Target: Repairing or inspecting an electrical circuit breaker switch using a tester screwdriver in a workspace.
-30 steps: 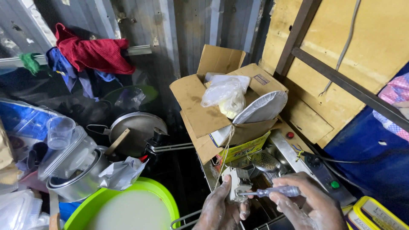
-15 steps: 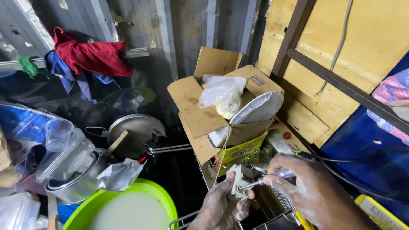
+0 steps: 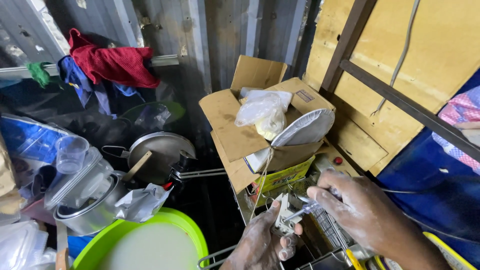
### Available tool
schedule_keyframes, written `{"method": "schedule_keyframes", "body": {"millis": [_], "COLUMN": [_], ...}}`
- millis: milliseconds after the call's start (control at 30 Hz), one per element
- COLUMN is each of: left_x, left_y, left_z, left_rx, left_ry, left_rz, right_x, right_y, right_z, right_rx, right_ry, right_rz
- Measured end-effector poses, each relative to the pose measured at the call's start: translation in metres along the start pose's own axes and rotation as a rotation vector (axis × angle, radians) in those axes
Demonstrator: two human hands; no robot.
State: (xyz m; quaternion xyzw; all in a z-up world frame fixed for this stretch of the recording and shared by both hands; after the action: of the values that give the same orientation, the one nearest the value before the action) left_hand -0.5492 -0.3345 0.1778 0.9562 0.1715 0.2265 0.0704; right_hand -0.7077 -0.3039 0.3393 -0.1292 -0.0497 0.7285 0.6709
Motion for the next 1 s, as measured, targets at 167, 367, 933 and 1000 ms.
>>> {"method": "schedule_keyframes", "body": {"millis": [167,367,933,1000], "left_x": [-0.006,-0.007,-0.021,-0.02], "left_y": [0.0,0.001,-0.004,-0.002], "left_z": [-0.002,-0.01,-0.013,-0.016], "left_rx": [-0.015,-0.014,0.008,0.021], "left_ry": [-0.052,-0.113,-0.139,-0.135], "left_rz": [-0.013,0.005,0.062,0.071], "right_x": [-0.008,-0.008,-0.007,-0.004], "right_y": [0.019,-0.017,0.022,0.029], "right_z": [-0.016,0.011,-0.001,0.004], "right_rx": [-0.551,-0.585,-0.625,-0.69], "right_ry": [0.11,0.178,0.201,0.234], "right_rz": [0.197,0.516,0.167,0.226]}}
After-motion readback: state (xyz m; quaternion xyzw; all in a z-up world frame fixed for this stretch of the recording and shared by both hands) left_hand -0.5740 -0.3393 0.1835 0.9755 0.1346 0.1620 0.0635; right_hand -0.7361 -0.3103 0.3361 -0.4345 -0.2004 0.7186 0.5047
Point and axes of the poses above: each hand's wrist, its own x-axis away from the middle knuckle, its own z-axis out of the back of the hand, y = z × x, the point moved 6 cm from there along -x, towards the middle knuckle, and after that the axes turned 15 degrees about z, right-handed, at the moved point
